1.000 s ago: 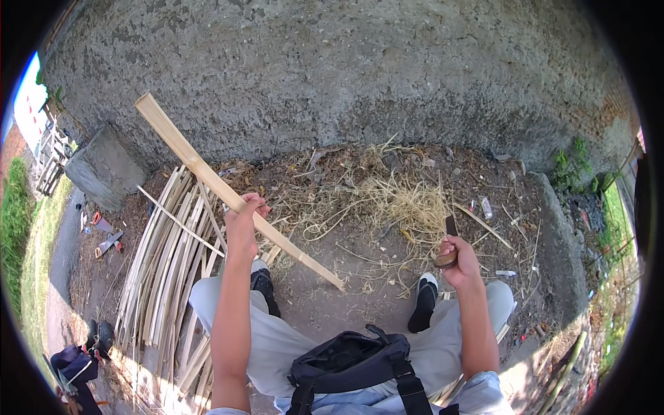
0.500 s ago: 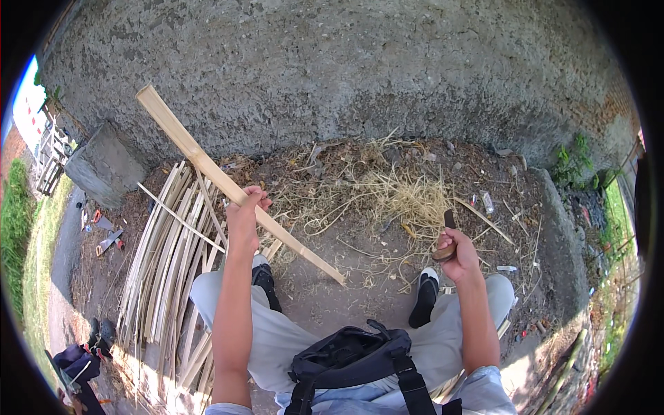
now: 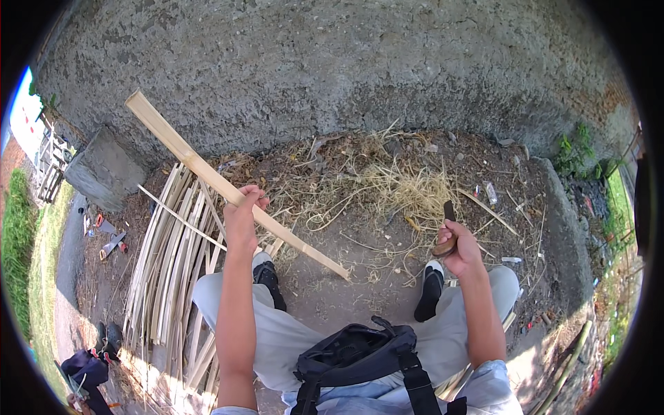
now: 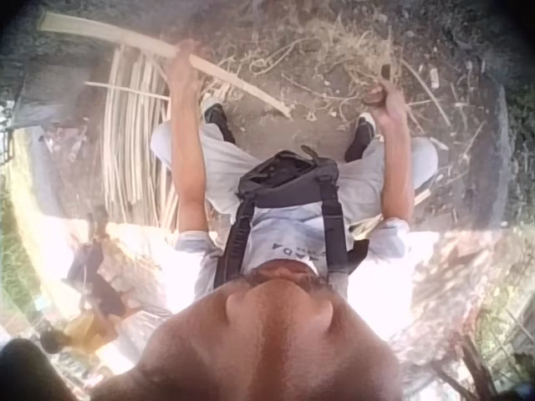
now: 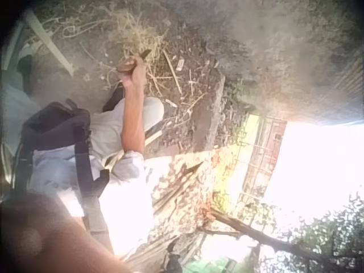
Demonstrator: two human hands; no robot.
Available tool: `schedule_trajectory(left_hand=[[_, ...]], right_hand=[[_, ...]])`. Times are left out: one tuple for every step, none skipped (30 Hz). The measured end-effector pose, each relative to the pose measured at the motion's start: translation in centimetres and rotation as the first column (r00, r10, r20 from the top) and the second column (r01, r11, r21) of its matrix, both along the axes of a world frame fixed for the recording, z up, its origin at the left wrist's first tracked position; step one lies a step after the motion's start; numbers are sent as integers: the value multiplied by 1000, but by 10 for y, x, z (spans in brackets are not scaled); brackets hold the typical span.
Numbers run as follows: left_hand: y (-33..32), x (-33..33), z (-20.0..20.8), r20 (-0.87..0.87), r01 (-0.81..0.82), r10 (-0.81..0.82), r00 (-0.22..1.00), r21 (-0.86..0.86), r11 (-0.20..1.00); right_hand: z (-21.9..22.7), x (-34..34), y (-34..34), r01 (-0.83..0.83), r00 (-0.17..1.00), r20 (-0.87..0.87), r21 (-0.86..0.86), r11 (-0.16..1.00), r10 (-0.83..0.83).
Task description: The person scrapes, whittles, and smooths bamboo strips using a knife.
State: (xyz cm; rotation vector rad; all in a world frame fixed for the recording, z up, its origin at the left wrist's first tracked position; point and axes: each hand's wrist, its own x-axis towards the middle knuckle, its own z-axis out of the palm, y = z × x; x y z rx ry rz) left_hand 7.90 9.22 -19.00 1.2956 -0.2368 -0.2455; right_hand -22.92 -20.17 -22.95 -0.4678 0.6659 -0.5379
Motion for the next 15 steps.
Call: schedule_trajectory(left_hand=[[0,-1,0,-1,0,0,1000,-2,1000],[-1,-1,0,3,5,-5,1000,3,1000],[0,-1,0,7,9,-9,1000,9,1000],[0,-1,0,8,8,-8,1000,8,1000],[0,-1,0,9,9,-9,1000,9,1000],[0,-1,0,11,11,-11,1000,8,1000],[0,-1,0,12,11,-11,1000,5,1000],[2,-1,-1,10,11,-11,1000,12,1000],[1,-1,-1,8,14,-14,1000,15,1000],[1,-1,-1,9,16,-16,1000,9,1000],[2,0,-1,8,5,-5,1000,23,1000],[3,-2,-1,2,-7,7,1000,41,999],[2,-2,-1,-3,-7,7,1000,42,999],[0,0,0,-2,-8,8,1000,34,999],[1,2,0,-1,-10,10,1000,30,1000]], right_hand=[[-1,0,-1,-5,1000,12,3,1000,5],[-1,-1,-1,-4,1000,11,0,1000,4],[0,0,0,-2,1000,8,-2,1000,2],[1,0,1,0,1000,7,-4,1000,0],[2,0,2,-1,1000,7,-6,1000,1],[3,1,2,-1,1000,-1,12,1000,1],[4,1,2,-1,1000,-9,30,1000,1],[5,1,4,-1,1000,-7,27,1000,2],[5,1,5,-6,1000,-7,18,1000,7],[5,0,5,-12,1000,-7,10,1000,12],[2,0,3,-10,1000,-7,4,1000,10],[-1,0,3,-24,1000,11,18,1000,24],[-4,0,3,-38,999,28,32,999,38],[-4,0,0,-33,999,10,15,999,32],[-4,0,0,-33,999,5,20,999,33]])
